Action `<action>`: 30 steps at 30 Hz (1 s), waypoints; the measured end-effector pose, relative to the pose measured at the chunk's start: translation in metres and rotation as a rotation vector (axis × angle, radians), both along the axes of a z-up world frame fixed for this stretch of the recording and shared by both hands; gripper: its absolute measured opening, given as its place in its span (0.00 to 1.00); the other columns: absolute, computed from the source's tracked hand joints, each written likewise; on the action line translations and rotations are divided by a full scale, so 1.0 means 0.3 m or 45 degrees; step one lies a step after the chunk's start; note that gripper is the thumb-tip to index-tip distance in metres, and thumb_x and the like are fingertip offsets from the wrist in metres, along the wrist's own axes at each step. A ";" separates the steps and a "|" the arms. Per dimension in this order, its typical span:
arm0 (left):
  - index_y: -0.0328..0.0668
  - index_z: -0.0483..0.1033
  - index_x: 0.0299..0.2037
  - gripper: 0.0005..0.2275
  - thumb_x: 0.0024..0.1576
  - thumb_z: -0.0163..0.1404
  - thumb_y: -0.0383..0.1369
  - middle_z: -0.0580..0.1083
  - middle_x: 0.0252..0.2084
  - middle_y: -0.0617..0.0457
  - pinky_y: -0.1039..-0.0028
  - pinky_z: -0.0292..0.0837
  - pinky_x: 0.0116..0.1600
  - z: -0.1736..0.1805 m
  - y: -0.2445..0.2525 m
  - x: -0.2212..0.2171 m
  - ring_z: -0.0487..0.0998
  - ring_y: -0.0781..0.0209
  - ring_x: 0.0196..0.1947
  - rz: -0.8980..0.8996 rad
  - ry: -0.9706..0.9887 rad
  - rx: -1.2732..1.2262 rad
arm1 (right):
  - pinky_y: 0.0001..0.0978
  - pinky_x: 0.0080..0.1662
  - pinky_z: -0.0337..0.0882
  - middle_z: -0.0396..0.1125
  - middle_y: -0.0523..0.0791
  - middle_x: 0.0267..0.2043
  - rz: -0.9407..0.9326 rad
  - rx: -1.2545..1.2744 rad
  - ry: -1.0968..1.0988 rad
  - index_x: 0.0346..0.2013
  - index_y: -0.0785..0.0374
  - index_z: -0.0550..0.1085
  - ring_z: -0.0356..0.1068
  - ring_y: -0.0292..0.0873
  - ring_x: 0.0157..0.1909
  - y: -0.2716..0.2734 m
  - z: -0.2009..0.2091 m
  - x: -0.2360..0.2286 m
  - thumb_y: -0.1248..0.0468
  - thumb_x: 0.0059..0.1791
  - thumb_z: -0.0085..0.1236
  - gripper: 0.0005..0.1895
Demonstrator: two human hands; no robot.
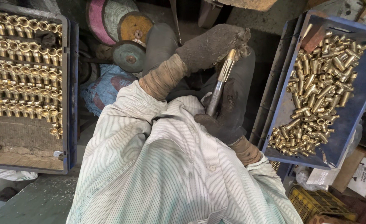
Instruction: The person sits on the floor and uses a handheld rotary tool to polish small brass-colored metal parts. They pick up each part from a blue bin, hold it against the spinning tool, and then place the finished part into a tray. The person repeats this process for multiple parts.
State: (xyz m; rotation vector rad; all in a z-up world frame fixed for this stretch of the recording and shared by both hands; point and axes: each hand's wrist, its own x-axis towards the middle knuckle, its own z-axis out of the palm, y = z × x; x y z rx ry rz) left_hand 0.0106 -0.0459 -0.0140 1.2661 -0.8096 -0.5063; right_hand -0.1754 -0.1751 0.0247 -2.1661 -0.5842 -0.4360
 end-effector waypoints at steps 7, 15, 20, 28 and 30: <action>0.41 0.74 0.50 0.07 0.64 0.49 0.30 0.77 0.43 0.55 0.78 0.76 0.55 -0.096 -0.020 0.000 0.79 0.68 0.47 -0.422 1.044 -0.729 | 0.31 0.36 0.73 0.69 0.47 0.38 0.011 0.019 0.175 0.67 0.84 0.56 0.71 0.40 0.35 -0.007 0.017 0.013 0.37 0.44 0.65 0.58; 0.45 0.77 0.37 0.01 0.60 0.54 0.28 0.77 0.38 0.53 0.63 0.75 0.48 -0.138 0.126 -0.005 0.79 0.54 0.43 0.352 -1.097 0.384 | 0.31 0.41 0.72 0.71 0.48 0.36 0.091 0.030 0.902 0.52 0.66 0.73 0.71 0.43 0.36 -0.014 0.105 0.042 0.57 0.39 0.76 0.32; 0.33 0.68 0.58 0.12 0.66 0.47 0.27 0.76 0.53 0.43 0.54 0.72 0.63 -0.249 0.283 -0.155 0.77 0.43 0.54 0.633 -0.923 0.093 | 0.33 0.52 0.70 0.69 0.44 0.45 0.340 0.198 0.868 0.71 0.71 0.57 0.69 0.38 0.50 -0.063 -0.007 0.036 0.57 0.43 0.68 0.47; 0.35 0.69 0.53 0.14 0.61 0.51 0.35 0.75 0.46 0.45 0.60 0.75 0.51 -0.357 0.388 -0.335 0.77 0.51 0.44 0.735 1.237 -0.314 | 0.45 0.53 0.76 0.74 0.55 0.52 -0.924 -0.019 0.512 0.59 0.67 0.69 0.76 0.56 0.54 -0.554 -0.299 0.362 0.56 0.57 0.61 0.22; 0.36 0.70 0.52 0.15 0.60 0.52 0.37 0.75 0.44 0.45 0.62 0.76 0.48 -0.360 0.405 -0.336 0.77 0.53 0.42 0.664 1.385 -0.319 | 0.42 0.52 0.78 0.70 0.59 0.54 -1.156 0.187 0.444 0.63 0.73 0.61 0.78 0.55 0.52 -0.720 -0.340 0.469 0.57 0.50 0.63 0.34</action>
